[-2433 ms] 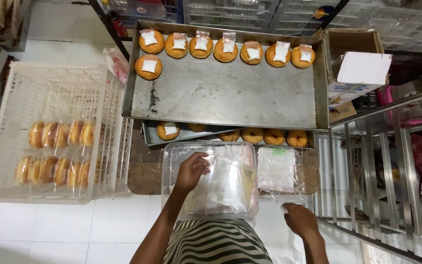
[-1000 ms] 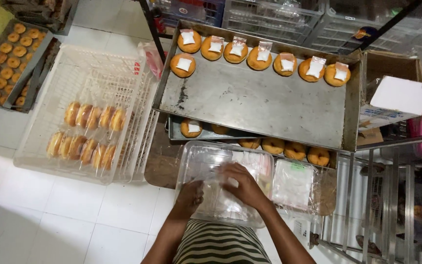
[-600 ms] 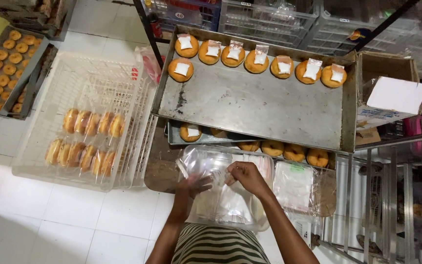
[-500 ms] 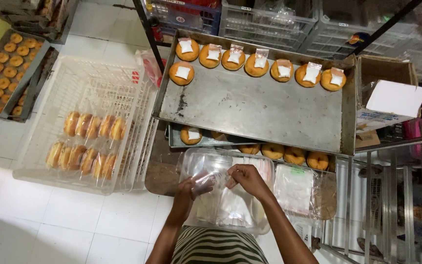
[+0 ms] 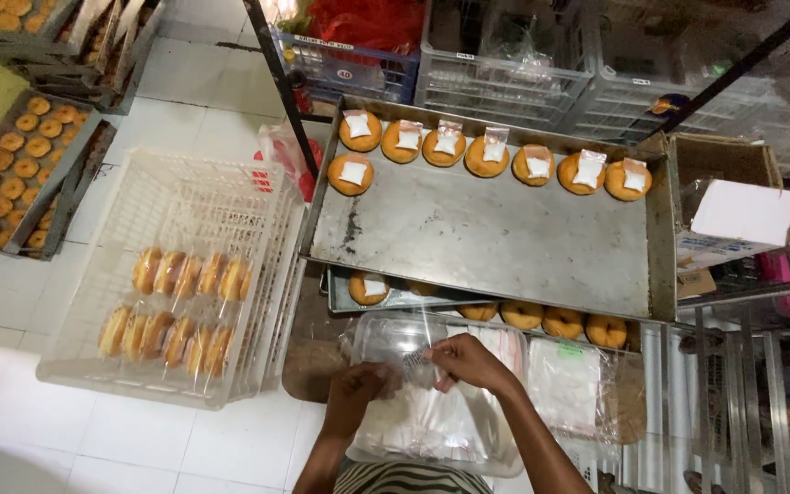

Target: The person packages donuts by placing each donut into a plastic bag, sealing the bag, and then placing the packaged donuts into a white plastic basket.

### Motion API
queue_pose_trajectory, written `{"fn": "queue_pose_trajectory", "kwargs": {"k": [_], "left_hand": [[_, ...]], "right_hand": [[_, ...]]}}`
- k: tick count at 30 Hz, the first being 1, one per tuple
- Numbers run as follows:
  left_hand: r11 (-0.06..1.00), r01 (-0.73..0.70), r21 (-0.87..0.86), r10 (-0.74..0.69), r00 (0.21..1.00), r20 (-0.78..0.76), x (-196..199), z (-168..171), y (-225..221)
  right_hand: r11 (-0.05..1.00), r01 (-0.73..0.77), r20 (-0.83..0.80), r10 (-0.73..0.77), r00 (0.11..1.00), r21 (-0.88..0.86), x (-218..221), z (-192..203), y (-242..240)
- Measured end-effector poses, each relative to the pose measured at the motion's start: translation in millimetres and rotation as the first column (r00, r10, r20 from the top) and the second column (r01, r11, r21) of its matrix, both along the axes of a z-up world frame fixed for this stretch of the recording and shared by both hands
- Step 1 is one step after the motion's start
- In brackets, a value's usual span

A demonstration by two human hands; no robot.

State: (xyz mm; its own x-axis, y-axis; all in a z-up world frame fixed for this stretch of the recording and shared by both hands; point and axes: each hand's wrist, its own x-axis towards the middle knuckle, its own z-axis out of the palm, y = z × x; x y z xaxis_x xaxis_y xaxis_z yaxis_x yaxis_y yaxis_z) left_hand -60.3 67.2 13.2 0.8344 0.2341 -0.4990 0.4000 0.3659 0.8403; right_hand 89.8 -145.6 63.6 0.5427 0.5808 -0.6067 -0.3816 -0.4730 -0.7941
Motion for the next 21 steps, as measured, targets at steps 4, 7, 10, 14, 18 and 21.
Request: {"fn": "queue_pose_trajectory", "kwargs": {"k": [4,7,10,14,18,21], "left_hand": [[0.981,-0.136,-0.142,0.138,0.99,0.01,-3.8,-45.9,9.2],[0.983,-0.131,-0.126,0.13,0.991,-0.019,-5.6,-52.4,13.2],[0.967,-0.093,-0.237,0.089,0.996,-0.027,-5.4,-48.8,13.7],[0.983,0.033,-0.183,-0.027,0.999,0.032,-4.8,-44.8,10.2],[0.982,0.144,-0.125,-0.16,0.979,-0.129,-3.9,-23.5,9.6],[0.98,0.12,-0.16,-0.14,0.982,-0.123,-13.7,-42.5,5.3]], "right_hand": [[0.924,-0.109,0.156,0.177,0.972,-0.367,20.5,31.0,15.0],[0.875,0.049,0.422,0.182,0.888,-0.481,43.2,51.1,30.0],[0.937,0.217,0.671,0.023,0.742,-0.272,77.4,44.5,54.4],[0.973,0.215,0.615,-0.217,0.758,0.079,140.2,4.7,95.8],[0.968,0.213,0.652,-0.245,0.718,0.13,206.5,-54.3,143.1],[0.971,0.227,0.705,-0.217,0.675,0.081,252.2,-110.5,177.3]]}}
